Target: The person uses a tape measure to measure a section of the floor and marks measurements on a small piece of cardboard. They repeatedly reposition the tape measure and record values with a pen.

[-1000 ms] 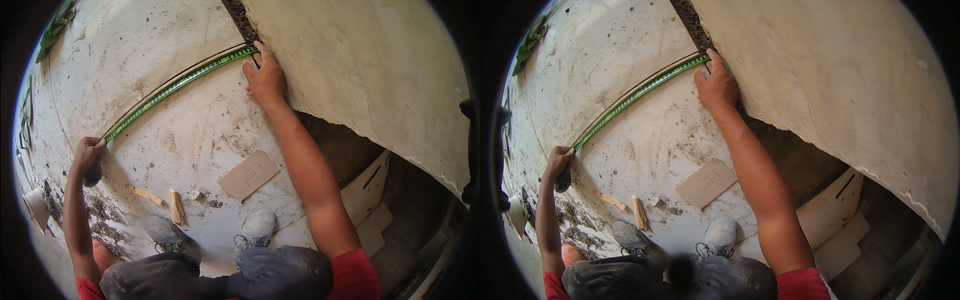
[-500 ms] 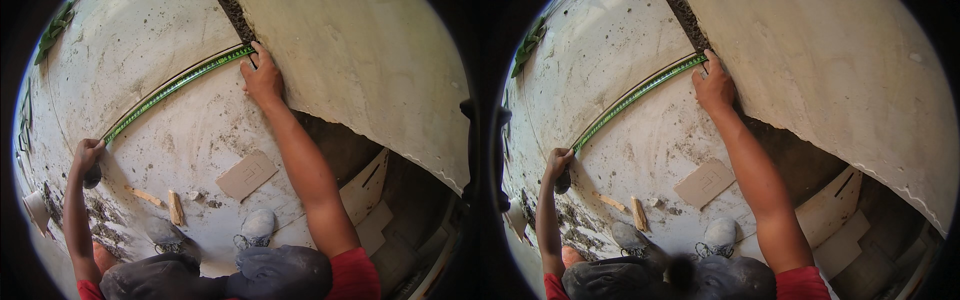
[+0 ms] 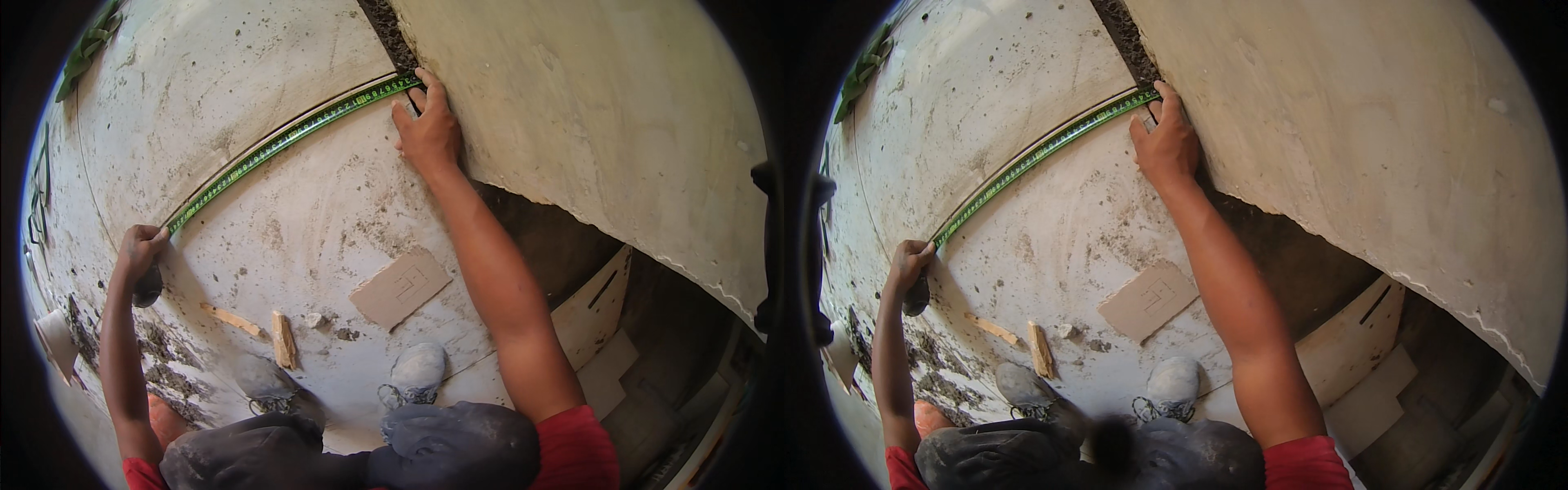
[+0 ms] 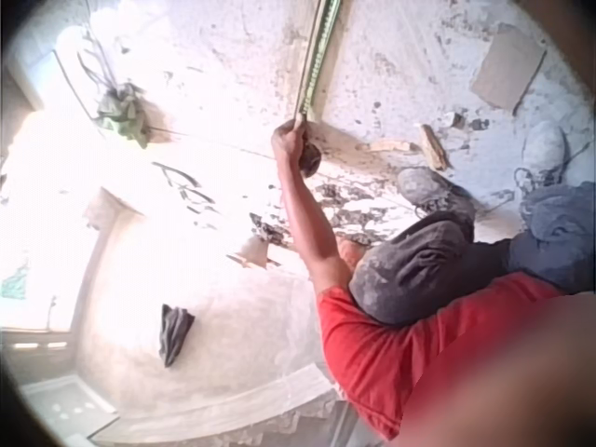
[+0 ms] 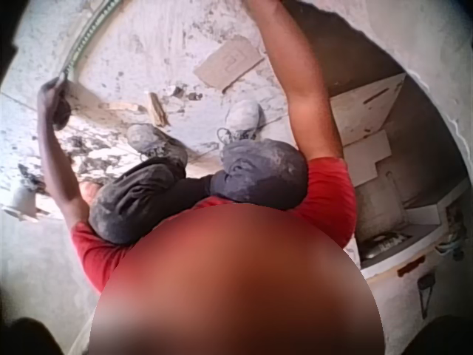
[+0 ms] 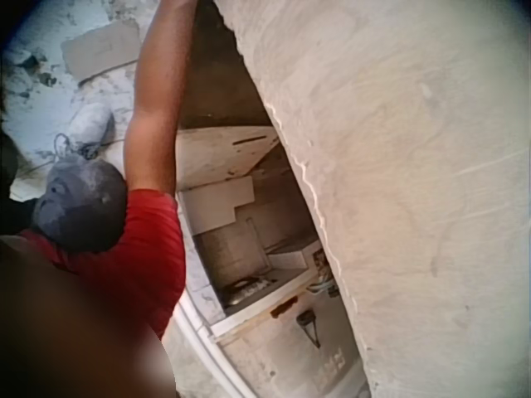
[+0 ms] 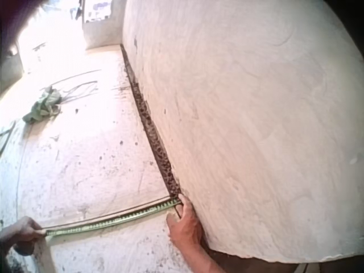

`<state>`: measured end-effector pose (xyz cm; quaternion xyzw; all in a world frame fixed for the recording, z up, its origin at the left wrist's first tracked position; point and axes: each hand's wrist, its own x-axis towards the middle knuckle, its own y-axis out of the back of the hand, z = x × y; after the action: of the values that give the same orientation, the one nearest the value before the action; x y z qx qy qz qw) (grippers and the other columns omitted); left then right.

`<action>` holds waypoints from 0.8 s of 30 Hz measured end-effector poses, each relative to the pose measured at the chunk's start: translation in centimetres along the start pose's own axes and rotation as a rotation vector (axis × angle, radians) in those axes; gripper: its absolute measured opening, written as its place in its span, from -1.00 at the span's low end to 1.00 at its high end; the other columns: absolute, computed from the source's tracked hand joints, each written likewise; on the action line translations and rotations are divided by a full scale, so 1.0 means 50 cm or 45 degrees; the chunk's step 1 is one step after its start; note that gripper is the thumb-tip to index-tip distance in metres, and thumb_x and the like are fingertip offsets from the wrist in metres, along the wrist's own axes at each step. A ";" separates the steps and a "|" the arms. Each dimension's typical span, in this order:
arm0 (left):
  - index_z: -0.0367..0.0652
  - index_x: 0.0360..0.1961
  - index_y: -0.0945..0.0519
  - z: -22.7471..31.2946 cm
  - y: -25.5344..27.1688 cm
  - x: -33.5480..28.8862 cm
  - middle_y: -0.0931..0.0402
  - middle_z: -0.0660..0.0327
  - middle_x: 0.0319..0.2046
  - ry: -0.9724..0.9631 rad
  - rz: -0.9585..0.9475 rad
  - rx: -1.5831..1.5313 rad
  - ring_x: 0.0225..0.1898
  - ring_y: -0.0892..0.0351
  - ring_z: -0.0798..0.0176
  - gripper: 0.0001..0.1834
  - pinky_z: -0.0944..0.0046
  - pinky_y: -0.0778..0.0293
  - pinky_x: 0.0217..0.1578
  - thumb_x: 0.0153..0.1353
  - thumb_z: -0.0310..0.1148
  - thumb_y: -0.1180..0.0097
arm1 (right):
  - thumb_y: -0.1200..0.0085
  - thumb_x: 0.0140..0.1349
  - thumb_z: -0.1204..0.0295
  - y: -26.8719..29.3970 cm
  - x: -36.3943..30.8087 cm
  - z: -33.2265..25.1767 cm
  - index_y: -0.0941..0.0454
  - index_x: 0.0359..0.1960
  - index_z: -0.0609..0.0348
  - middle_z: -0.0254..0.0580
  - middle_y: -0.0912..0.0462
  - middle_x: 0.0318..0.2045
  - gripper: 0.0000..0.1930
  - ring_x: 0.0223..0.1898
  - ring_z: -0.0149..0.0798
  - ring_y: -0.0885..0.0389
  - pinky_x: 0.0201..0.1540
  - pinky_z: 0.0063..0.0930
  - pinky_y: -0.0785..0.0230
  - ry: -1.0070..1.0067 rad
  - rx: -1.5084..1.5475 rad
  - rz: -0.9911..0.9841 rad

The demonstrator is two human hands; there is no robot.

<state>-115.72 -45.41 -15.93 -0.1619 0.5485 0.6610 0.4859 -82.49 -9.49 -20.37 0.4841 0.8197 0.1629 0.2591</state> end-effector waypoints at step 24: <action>-0.25 -0.67 -0.52 -0.005 -0.002 0.002 -0.42 0.31 -0.72 -0.023 0.017 0.020 -0.65 -0.34 0.43 -0.55 0.30 -0.26 -0.57 0.30 -0.17 -0.15 | -0.16 0.23 0.34 -0.006 0.012 0.027 -0.34 0.30 0.00 -0.01 -0.61 0.10 -0.43 -0.42 -0.19 -0.76 -0.41 -0.43 -0.61 0.193 -0.255 0.047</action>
<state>-115.77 -45.61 -16.15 -0.1484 0.5504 0.6612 0.4878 -82.16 -9.07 -21.78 0.4570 0.8076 0.2849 0.2404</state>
